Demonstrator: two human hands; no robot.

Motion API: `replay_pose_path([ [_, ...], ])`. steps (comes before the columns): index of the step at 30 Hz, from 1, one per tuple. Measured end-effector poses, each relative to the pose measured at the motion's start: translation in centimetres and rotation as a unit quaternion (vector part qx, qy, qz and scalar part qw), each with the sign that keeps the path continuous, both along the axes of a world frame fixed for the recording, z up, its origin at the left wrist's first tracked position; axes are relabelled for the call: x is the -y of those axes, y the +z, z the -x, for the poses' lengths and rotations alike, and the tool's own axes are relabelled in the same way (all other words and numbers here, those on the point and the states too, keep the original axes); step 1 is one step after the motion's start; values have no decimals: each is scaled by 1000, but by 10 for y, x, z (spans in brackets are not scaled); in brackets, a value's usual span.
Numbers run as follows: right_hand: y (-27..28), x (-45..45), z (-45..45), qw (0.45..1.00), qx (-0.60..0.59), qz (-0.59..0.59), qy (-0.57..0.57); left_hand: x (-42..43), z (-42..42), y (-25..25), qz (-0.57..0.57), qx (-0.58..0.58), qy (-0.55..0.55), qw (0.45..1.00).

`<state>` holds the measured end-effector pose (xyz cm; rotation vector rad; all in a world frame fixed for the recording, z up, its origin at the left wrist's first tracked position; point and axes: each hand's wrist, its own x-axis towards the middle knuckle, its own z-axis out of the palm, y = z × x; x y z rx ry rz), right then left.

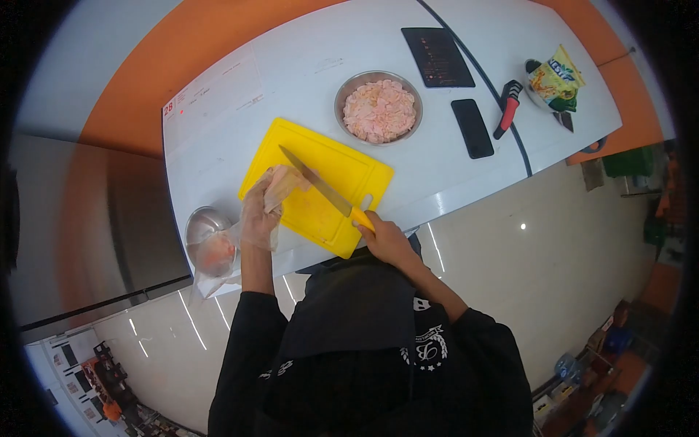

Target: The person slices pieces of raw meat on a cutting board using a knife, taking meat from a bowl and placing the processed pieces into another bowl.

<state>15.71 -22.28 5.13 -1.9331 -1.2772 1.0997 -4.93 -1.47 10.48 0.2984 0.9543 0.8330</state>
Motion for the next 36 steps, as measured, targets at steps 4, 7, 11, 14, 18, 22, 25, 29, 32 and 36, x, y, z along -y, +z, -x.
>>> replay_pose_path([
  [4, -2, -10, -6, 999, 37, 9, -29, 0, 9, 8, -6, 40, -29, 999],
  [7, -1, -16, -10, 998, 46, 11, -29, -15, 28, 12, -39, 81, -83, 992],
  [11, 0, -16, -13, 999, 9, -14, -28, -19, 7, 51, -63, -11, -19, 998],
  [14, 11, -14, -17, 999, -21, -26, -39, -28, -5, 72, -143, -92, -27, 985],
  [18, 19, -5, -25, 997, -37, -29, -69, -24, -34, 105, -209, -280, -63, 935],
  [22, 36, 5, -32, 994, -59, 9, -91, -20, -32, 5, -476, -321, -148, 805],
  [25, 36, 14, -36, 993, -55, 22, -103, 27, -38, -101, -610, -393, -255, 639],
  [29, 29, 30, -41, 992, -42, 24, -118, 72, -43, -64, -547, -407, -476, 555],
  [32, 29, 38, -44, 992, -44, 37, -116, 31, -48, -38, -422, -357, -564, 613],
  [36, 25, 42, -42, 991, -42, 43, -117, -33, -53, -80, -730, -473, -247, 427],
])
